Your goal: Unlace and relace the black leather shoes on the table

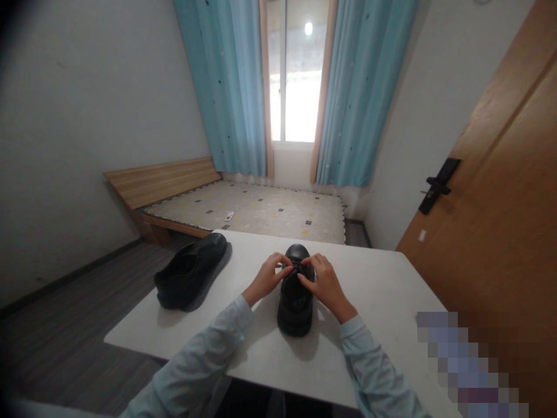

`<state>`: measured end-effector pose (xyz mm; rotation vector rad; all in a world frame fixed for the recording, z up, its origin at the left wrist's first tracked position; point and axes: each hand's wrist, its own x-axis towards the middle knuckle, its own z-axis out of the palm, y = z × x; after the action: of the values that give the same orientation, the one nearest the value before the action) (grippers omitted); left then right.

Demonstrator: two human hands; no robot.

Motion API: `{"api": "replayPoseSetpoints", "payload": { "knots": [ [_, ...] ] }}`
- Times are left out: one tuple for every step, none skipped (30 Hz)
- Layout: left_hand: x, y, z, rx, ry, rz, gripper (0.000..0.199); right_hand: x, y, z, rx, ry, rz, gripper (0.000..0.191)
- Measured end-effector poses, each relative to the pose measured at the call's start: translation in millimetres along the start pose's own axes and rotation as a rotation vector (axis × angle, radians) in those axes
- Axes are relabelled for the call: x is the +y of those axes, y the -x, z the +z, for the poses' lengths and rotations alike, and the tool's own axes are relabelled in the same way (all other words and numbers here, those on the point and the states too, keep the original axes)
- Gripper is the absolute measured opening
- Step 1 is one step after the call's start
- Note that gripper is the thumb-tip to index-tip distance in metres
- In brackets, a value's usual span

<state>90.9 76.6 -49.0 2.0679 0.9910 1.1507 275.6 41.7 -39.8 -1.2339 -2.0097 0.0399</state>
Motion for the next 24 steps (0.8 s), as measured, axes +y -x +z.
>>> {"api": "replayPoseSetpoints", "payload": {
  "knots": [
    [0, -1, 0.1, -0.001, -0.012, 0.011, 0.006, 0, 0, 0, -0.003, 0.0, 0.0, 0.017],
    [0, -2, 0.2, 0.001, -0.025, 0.022, 0.005, 1, 0, 0, -0.005, 0.001, -0.001, 0.017],
    [1, -3, 0.2, 0.003, -0.04, 0.034, 0.005, 1, 0, 0, -0.007, 0.001, -0.001, 0.017],
    [2, -4, 0.3, 0.008, -0.056, 0.048, 0.005, 2, 1, 0, -0.009, 0.001, 0.0, 0.017],
    [3, -5, 0.3, 0.011, -0.074, 0.063, 0.005, 2, 1, 0, -0.011, 0.001, 0.001, 0.017],
    [5, -6, 0.2, 0.014, -0.093, 0.079, 0.004, 2, 1, 0, -0.012, 0.001, 0.003, 0.017],
    [7, -8, 0.0, 0.013, -0.113, 0.092, 0.004, 2, 1, -1, -0.014, 0.002, 0.005, 0.016],
    [9, -9, -0.2, 0.009, -0.132, 0.104, 0.004, 2, 1, -1, -0.016, 0.005, 0.008, 0.016],
    [11, -10, -0.3, 0.003, -0.149, 0.111, 0.004, 2, 1, -1, -0.018, 0.008, 0.011, 0.016],
    [13, -11, -0.5, -0.006, -0.164, 0.113, 0.004, 2, 1, -1, -0.019, 0.012, 0.014, 0.016],
    [15, -12, -0.5, -0.017, -0.175, 0.111, 0.004, 2, 1, -1, -0.02, 0.017, 0.015, 0.016],
    [17, -14, -0.5, -0.028, -0.184, 0.105, 0.004, 2, 1, -2, -0.019, 0.022, 0.015, 0.016],
    [19, -15, -0.4, -0.039, -0.19, 0.097, 0.004, 2, 1, -2, -0.017, 0.028, 0.013, 0.016],
    [20, -17, -0.3, -0.051, -0.194, 0.091, 0.005, 2, 1, -1, -0.013, 0.036, 0.009, 0.016],
    [21, -19, -0.3, -0.062, -0.196, 0.084, 0.005, 2, 1, -1, -0.008, 0.043, 0.005, 0.016],
    [22, -21, -0.6, -0.073, -0.194, 0.079, 0.005, 2, 1, -1, -0.005, 0.05, 0.001, 0.016],
    [23, -22, -1.1, -0.082, -0.186, 0.074, 0.005, 2, 2, -1, -0.002, 0.055, -0.003, 0.015],
    [23, -24, -1.9, -0.094, -0.17, 0.07, 0.005, 2, 2, -1, -0.001, 0.058, -0.005, 0.015],
    [23, -25, -3.0, -0.109, -0.136, 0.067, 0.004, 2, 2, -2, -0.001, 0.059, -0.006, 0.015],
    [22, -26, -4.4, -0.128, -0.083, 0.063, 0.004, 2, 2, -2, -0.002, 0.059, -0.007, 0.015],
    [21, -26, -6.1, -0.148, -0.012, 0.058, 0.005, 2, 2, -2, -0.002, 0.057, -0.008, 0.015],
    [20, -26, -7.8, -0.169, 0.072, 0.048, 0.007, 2, 1, -2, 0.0, 0.053, -0.01, 0.015],
    [18, -26, -9.4, -0.191, 0.159, 0.032, 0.01, 2, 1, -2, 0.003, 0.049, -0.012, 0.016],
    [16, -25, -11.0, -0.212, 0.241, 0.012, 0.015, 2, 1, -2, 0.004, 0.046, -0.013, 0.016]
  ]
}}
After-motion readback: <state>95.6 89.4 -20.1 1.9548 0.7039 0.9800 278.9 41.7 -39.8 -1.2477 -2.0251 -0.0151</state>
